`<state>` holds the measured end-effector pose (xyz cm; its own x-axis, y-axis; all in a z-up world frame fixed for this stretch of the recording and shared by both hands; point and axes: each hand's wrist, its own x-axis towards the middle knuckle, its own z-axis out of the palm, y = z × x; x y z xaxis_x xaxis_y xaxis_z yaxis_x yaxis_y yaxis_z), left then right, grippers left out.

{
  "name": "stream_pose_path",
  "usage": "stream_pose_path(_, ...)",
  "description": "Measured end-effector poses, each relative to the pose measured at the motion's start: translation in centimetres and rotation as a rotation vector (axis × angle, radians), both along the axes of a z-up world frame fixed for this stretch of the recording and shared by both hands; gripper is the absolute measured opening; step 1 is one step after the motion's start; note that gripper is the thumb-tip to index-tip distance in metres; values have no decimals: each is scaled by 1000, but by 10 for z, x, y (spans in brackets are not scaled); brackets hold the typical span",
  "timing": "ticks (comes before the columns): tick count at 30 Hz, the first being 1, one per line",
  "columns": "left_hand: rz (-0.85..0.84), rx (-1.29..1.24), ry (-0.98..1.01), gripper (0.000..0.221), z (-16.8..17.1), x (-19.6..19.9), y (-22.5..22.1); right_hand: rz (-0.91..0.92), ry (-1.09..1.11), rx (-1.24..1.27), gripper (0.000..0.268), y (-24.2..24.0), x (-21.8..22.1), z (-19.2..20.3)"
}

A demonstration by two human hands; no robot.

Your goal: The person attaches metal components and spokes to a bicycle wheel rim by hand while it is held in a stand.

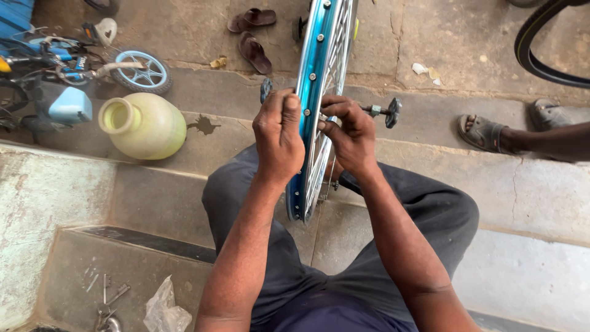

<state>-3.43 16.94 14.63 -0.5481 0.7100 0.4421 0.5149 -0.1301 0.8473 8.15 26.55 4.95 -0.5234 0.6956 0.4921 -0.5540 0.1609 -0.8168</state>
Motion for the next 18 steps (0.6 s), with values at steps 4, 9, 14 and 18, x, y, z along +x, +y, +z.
stream_pose_path(4,1,9,278,32,6,-4,6,105,-22,-165,20,6,-9,-5)
stream_pose_path(9,-23,18,156,35,4,-6,14,108,-215,-82,26,23,-7,3)
stream_pose_path(14,14,24,144,39,4,-5,17,228,-140,-166,36,22,-15,22)
stream_pose_path(18,-16,44,104,39,2,-7,22,47,0,-162,38,1,-17,19)
